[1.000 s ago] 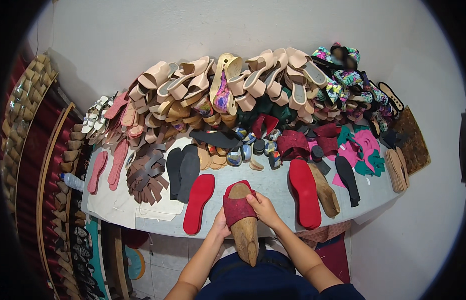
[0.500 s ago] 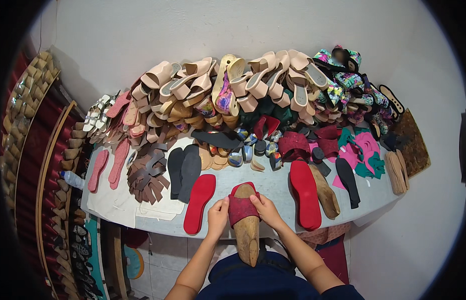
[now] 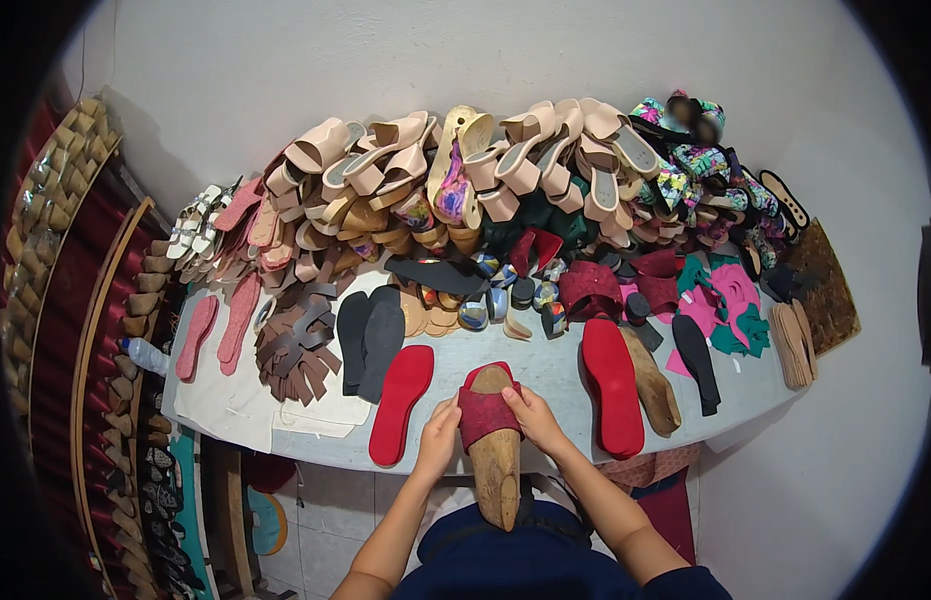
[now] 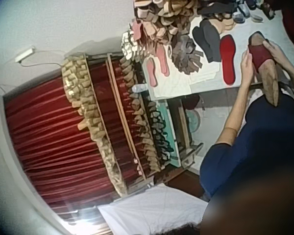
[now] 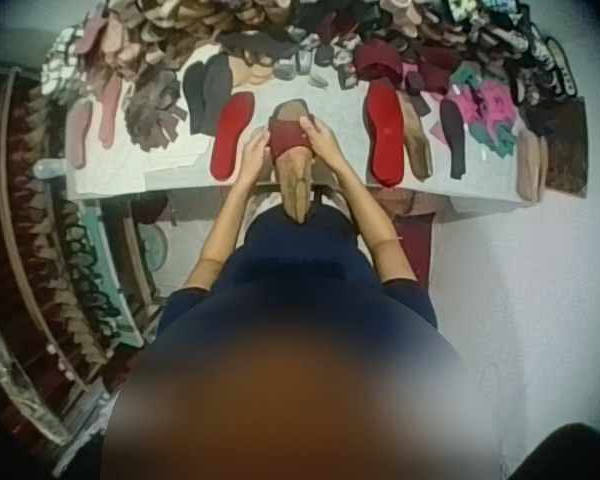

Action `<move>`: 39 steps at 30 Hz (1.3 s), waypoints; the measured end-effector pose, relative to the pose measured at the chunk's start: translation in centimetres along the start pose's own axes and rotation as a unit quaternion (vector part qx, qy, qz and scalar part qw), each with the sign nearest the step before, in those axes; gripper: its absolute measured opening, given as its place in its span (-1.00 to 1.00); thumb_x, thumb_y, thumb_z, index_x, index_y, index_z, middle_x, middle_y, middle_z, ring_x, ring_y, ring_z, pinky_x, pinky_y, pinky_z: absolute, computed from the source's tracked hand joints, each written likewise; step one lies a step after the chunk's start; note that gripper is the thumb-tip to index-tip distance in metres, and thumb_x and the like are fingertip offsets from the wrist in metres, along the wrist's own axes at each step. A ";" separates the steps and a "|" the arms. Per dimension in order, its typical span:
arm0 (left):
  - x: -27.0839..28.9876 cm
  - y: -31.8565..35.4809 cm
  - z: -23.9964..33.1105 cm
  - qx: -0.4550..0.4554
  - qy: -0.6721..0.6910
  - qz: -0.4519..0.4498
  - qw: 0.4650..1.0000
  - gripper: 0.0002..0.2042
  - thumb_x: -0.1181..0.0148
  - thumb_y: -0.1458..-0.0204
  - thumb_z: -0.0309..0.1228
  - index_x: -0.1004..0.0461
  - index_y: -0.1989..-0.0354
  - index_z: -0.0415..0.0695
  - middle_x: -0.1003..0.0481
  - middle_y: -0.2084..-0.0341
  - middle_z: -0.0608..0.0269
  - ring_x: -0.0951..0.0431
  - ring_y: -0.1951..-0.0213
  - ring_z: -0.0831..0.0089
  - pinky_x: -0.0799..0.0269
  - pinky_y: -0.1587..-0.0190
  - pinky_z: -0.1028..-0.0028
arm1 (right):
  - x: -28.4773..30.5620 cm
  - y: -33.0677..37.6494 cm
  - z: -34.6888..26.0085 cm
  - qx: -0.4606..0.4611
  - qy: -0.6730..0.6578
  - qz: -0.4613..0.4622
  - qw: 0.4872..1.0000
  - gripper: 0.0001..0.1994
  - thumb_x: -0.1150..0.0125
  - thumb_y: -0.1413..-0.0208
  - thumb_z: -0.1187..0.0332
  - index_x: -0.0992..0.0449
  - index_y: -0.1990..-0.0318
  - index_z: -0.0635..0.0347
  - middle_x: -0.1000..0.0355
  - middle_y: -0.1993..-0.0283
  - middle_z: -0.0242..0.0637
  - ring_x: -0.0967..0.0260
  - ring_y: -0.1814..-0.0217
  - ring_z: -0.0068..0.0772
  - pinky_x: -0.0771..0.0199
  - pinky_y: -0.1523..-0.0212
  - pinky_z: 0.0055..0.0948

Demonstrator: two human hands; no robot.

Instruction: Assembling shoe components by fitting uppers to soles using lasts and applying adhesive.

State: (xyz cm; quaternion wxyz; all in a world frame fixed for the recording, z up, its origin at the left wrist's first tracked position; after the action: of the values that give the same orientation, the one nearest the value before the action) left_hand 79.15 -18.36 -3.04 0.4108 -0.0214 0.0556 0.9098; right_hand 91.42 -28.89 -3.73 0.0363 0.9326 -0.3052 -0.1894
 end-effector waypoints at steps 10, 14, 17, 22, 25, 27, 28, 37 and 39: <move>1.5 4.7 1.0 0.004 -0.164 -0.157 0.974 -0.46 0.00 0.16 -0.62 -0.09 -0.10 -0.25 -0.27 0.16 0.12 -0.38 0.25 0.46 -0.28 0.15 0.57 | -0.5 -0.3 0.0 -0.012 -0.044 -0.015 0.999 -0.67 0.14 -0.14 0.20 -0.31 0.16 0.34 -0.32 0.25 -0.35 -0.23 0.25 -0.65 -0.25 0.20 -0.64; 1.4 4.9 0.6 -0.042 -0.236 -0.103 0.965 -0.48 -0.04 0.14 -0.59 -0.11 -0.09 -0.26 -0.36 0.28 0.13 -0.41 0.30 0.49 -0.33 0.21 0.59 | -0.3 -0.4 0.4 -0.019 -0.040 -0.025 0.999 -0.66 0.14 -0.14 0.19 -0.30 0.14 0.34 -0.32 0.24 -0.35 -0.23 0.24 -0.64 -0.25 0.18 -0.63; 0.9 5.3 -0.4 -0.035 -0.234 -0.071 0.969 -0.51 -0.04 0.14 -0.60 -0.15 -0.06 -0.29 -0.40 0.31 0.14 -0.42 0.29 0.50 -0.33 0.21 0.59 | -0.2 -0.6 0.8 -0.023 -0.042 -0.027 0.998 -0.65 0.15 -0.14 0.18 -0.30 0.13 0.34 -0.32 0.23 -0.35 -0.24 0.23 -0.63 -0.25 0.17 -0.62; 1.7 5.1 -2.5 0.060 -0.098 -0.062 0.991 -0.57 0.01 0.12 -0.59 -0.19 -0.02 -0.28 -0.41 0.26 0.16 -0.42 0.26 0.50 -0.32 0.19 0.58 | -0.5 -0.4 0.2 -0.020 -0.022 -0.027 0.999 -0.63 0.17 -0.14 0.15 -0.29 0.12 0.34 -0.32 0.24 -0.35 -0.24 0.24 -0.62 -0.23 0.17 -0.63; 2.1 4.4 -1.9 0.115 0.111 -0.162 0.974 -0.62 0.06 -0.01 -0.35 -0.22 0.02 -0.31 -0.36 0.18 0.23 -0.34 0.14 0.55 -0.22 0.07 0.53 | -0.3 -0.5 0.2 -0.013 0.008 -0.030 0.999 -0.62 0.18 -0.14 0.15 -0.29 0.12 0.34 -0.33 0.24 -0.34 -0.24 0.24 -0.62 -0.23 0.16 -0.62; 1.8 4.0 -1.1 0.125 0.094 -0.158 0.975 -0.61 0.08 -0.04 -0.28 -0.25 0.05 -0.31 -0.38 0.21 0.22 -0.35 0.17 0.54 -0.24 0.10 0.54 | -0.4 -0.5 -0.1 -0.017 0.009 -0.023 1.000 -0.61 0.18 -0.14 0.14 -0.29 0.12 0.34 -0.33 0.24 -0.34 -0.24 0.23 -0.62 -0.23 0.16 -0.62; 1.7 3.8 -0.9 0.138 0.078 -0.155 0.975 -0.60 0.10 -0.06 -0.20 -0.29 0.08 -0.32 -0.40 0.25 0.22 -0.37 0.20 0.54 -0.26 0.13 0.55 | -0.5 -0.6 -0.2 -0.022 0.010 -0.016 1.000 -0.61 0.18 -0.14 0.14 -0.29 0.12 0.34 -0.33 0.24 -0.34 -0.24 0.23 -0.62 -0.23 0.15 -0.62; 2.5 0.8 0.1 0.172 -0.118 -0.189 0.960 -0.38 0.38 -0.07 0.07 -0.40 0.19 -0.29 -0.45 0.32 0.13 -0.42 0.24 0.45 -0.29 0.15 0.49 | 0.1 -0.4 -0.1 -0.009 -0.022 -0.016 1.000 -0.63 0.18 -0.15 0.16 -0.29 0.12 0.35 -0.33 0.24 -0.34 -0.24 0.23 -0.61 -0.24 0.15 -0.61; 2.8 -0.4 -0.9 0.188 -0.050 -0.187 0.963 -0.33 0.46 -0.04 0.12 -0.36 0.13 -0.29 -0.41 0.24 0.11 -0.39 0.17 0.42 -0.24 0.08 0.47 | -0.7 -0.3 -0.6 -0.011 -0.023 -0.028 0.999 -0.63 0.17 -0.15 0.17 -0.30 0.13 0.35 -0.33 0.24 -0.34 -0.24 0.23 -0.61 -0.24 0.15 -0.61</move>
State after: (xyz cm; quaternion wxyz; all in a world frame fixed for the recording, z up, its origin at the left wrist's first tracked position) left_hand 77.62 -16.08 -4.22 0.5727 0.0913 0.2003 0.7897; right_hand 91.26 -28.24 -3.01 0.0346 0.9357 -0.2773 -0.2153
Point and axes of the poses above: each hand's wrist, its own y-axis away from the middle knuckle, its own x-axis out of the back of the hand, z = x × y, the point moved 2 cm from there along -y, towards the middle knuckle
